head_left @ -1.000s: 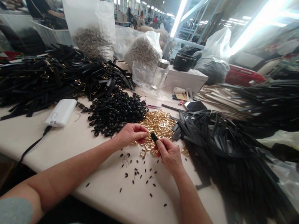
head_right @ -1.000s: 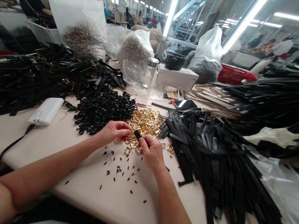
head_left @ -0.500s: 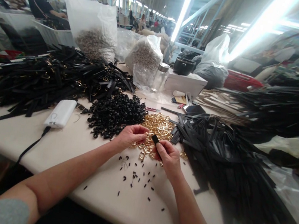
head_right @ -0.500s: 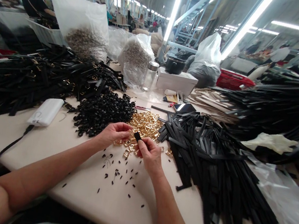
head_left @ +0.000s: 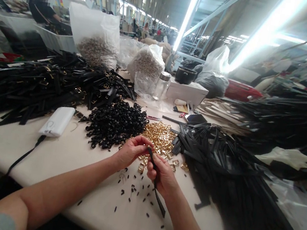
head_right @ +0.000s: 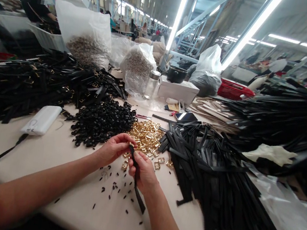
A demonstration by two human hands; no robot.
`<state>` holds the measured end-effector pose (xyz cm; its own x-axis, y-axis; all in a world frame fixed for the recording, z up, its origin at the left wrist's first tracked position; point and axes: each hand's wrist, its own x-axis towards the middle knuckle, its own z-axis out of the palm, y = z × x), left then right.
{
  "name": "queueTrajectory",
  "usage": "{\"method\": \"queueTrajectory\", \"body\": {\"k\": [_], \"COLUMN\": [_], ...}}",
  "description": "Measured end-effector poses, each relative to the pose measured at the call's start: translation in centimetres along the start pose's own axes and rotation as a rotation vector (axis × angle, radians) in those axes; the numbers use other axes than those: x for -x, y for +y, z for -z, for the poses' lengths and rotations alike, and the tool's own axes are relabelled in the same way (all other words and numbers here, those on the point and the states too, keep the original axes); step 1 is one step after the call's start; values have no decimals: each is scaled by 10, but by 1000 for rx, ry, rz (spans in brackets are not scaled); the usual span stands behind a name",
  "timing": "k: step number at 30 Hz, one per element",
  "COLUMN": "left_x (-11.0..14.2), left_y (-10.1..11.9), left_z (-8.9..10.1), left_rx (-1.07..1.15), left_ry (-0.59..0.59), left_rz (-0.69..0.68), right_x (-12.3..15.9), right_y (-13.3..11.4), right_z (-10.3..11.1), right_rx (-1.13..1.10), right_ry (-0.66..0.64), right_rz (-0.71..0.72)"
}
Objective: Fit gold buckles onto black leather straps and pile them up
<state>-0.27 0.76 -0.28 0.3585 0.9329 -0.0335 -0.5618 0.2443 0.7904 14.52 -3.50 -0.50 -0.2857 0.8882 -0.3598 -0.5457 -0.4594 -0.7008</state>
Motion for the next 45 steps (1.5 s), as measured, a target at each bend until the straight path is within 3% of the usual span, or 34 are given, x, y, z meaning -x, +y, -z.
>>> {"method": "queueTrajectory", "body": {"k": [6,12,17,20,25,28,32,37,40,45], "left_x": [4,1,-1,-2,-1,1,7,11,9,7], "left_y": [4,-2,0,3,3,3,6,13,15,12], "left_z": [-6,-4,2,4,2,-1,-5,-7,-5,-4], "left_rx": [-15,-83,-72,-145,-118,-140,-287,-389,-448,-388], "left_ry": [-26,-3,-97,-83,-6,7,-52,-53,-14,-58], "left_rz": [4,91,231,211,132,66,-76,-140,-62,59], "right_x": [2,6,12,13,10,9,10,11,13,16], "right_y": [0,-6,-15,-18,-15,-13,-11,-11,-14,-20], "right_z": [-3,-2,2,3,3,1,-1,-2,-2,-2], "right_rx": [8,419,718,659,179,-5,-88,-16,185,483], "right_ry": [-2,77,82,60,-45,-103,-137,-116,-43,44], "right_rz": [30,229,332,261,51,18,12,25,78,177]}}
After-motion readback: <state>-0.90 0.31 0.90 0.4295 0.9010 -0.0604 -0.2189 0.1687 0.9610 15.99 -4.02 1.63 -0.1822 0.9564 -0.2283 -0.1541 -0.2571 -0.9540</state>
